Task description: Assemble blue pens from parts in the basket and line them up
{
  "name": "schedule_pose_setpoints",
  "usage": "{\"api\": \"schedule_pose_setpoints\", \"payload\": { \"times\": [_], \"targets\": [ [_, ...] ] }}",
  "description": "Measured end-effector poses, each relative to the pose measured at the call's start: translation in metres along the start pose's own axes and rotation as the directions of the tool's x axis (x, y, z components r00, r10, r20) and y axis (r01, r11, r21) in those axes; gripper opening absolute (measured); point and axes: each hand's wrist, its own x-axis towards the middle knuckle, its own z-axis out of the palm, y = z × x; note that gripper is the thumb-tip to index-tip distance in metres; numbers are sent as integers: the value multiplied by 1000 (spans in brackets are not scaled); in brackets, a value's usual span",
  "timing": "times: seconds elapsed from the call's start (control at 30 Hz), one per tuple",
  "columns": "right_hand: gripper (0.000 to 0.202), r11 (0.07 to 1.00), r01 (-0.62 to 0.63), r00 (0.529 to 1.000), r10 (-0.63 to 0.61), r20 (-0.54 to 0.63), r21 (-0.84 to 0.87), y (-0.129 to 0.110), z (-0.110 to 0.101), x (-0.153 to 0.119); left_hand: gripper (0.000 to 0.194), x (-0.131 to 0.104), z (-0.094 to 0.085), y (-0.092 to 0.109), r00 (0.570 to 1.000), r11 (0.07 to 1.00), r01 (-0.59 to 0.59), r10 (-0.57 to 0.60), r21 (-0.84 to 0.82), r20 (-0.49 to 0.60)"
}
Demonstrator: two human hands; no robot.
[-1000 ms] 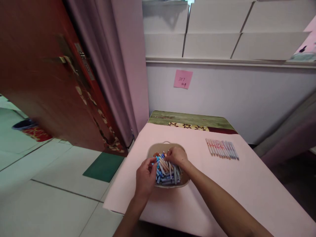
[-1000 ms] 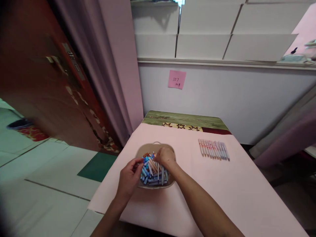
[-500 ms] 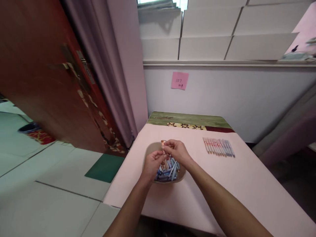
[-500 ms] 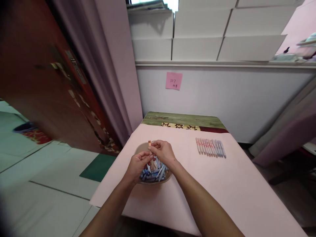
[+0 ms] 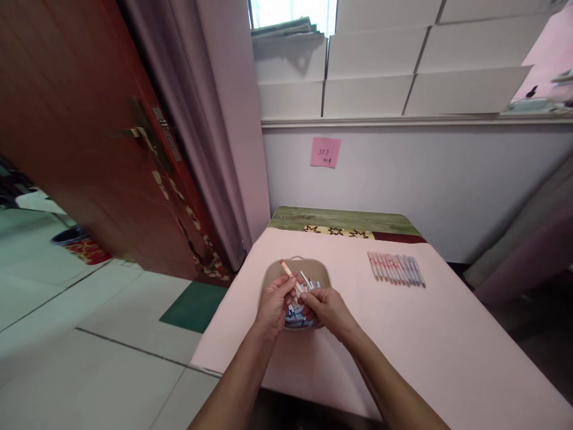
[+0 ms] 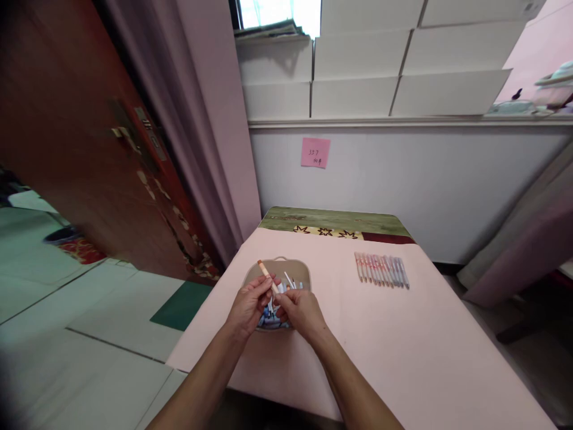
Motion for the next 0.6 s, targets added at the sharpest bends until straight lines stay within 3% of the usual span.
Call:
{"api": "schedule_pose_setpoints", "payload": {
  "times": [0.1,0.2,0.43,0.6],
  "targets": [
    [29,921,107,966,-185,-181,-374,-5,-2,-5,26,-1,3,-3,999,999,-36,36,9,-41],
    [25,836,75,936,-247,-250,-543,-6,0,-8,26,0,3,-7,996,998,-53,55,24,-65],
    [25,741,-1,912,-274,-304,-672,-4,7,-12,27,0,1,-11,993,996,-83,84,19,-80],
    [29,820,180,920,-336,-203,-544,-7,-1,-18,31,-1,1,3,999,1000,15,-14,-26,42]
  ]
}}
